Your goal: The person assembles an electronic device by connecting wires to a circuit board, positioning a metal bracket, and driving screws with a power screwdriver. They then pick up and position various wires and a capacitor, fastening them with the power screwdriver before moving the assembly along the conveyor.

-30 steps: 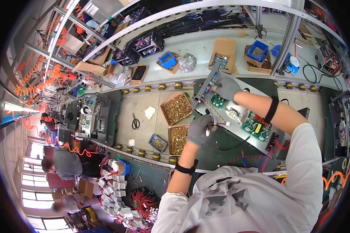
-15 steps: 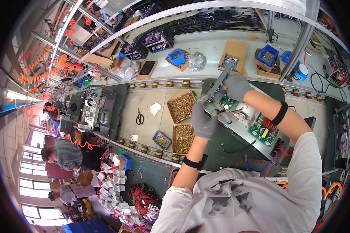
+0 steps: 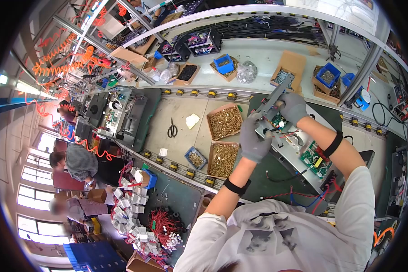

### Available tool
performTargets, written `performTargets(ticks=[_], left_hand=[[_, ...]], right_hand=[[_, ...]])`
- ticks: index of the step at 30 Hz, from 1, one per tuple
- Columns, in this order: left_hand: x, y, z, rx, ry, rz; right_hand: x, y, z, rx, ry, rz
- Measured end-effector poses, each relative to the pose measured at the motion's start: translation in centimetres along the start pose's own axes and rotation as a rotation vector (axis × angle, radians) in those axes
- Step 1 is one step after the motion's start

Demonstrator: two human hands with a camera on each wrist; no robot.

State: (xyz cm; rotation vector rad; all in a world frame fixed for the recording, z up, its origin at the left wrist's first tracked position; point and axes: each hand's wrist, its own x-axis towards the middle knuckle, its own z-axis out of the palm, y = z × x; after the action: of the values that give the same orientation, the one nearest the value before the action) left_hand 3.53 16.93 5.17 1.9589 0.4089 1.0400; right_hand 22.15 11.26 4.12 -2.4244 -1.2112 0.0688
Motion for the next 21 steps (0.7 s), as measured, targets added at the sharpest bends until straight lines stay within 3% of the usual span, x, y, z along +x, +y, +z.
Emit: performTargets(ticks=[5, 7, 9, 11, 12, 13, 15, 17, 19, 21], left_hand=[[-0.7, -0.5, -0.6, 0.037, -0.046, -0.046], [-2.2, -0.5, -0.2, 0.367, 0.09, 0.119], [-3.5, -1.2, 1.0, 0.347, 0.089, 0.03], [-4.0, -1.7, 2.1, 0.15, -0.022, -0.109], [-4.1, -2.0, 2.7, 0.121, -0.019, -0.117], [-3.9, -2.3, 2.9, 0.111, -0.03, -0.12], [-3.4, -3.2, 2.4, 0.322, -0.259, -0.174], [-3.2, -3.3, 1.6, 0.291, -0.268, -0.165], [-2.9, -4.0, 0.8, 0.29, -0.392, 0.213], [-3.1, -3.3, 0.0, 0.325, -0.423, 0.202]], right_hand=[[0.1, -0.4, -2.8, 0.005, -0.017, -0.032], [0.5, -1.2, -6.1, -0.016, -0.22, 0.003], [0.1, -0.7, -7.5, -0.099, -0.225, -0.008], [-0.9, -1.5, -9.3, -0.229, -0.682, -0.127], [-1.4, -0.2, -8.2, -0.297, -0.777, -0.294], [-2.5, 0.6, -7.6, -0.297, -0.782, -0.279], [-4.7, 1.5, -6.5, -0.258, -0.349, -0.715], [-4.5, 0.6, -6.4, -0.19, -0.413, -0.623], [-4.3, -0.6, -7.3, -0.201, -0.617, -0.27], [-4.6, -0.5, -7.2, -0.153, -0.54, -0.23]])
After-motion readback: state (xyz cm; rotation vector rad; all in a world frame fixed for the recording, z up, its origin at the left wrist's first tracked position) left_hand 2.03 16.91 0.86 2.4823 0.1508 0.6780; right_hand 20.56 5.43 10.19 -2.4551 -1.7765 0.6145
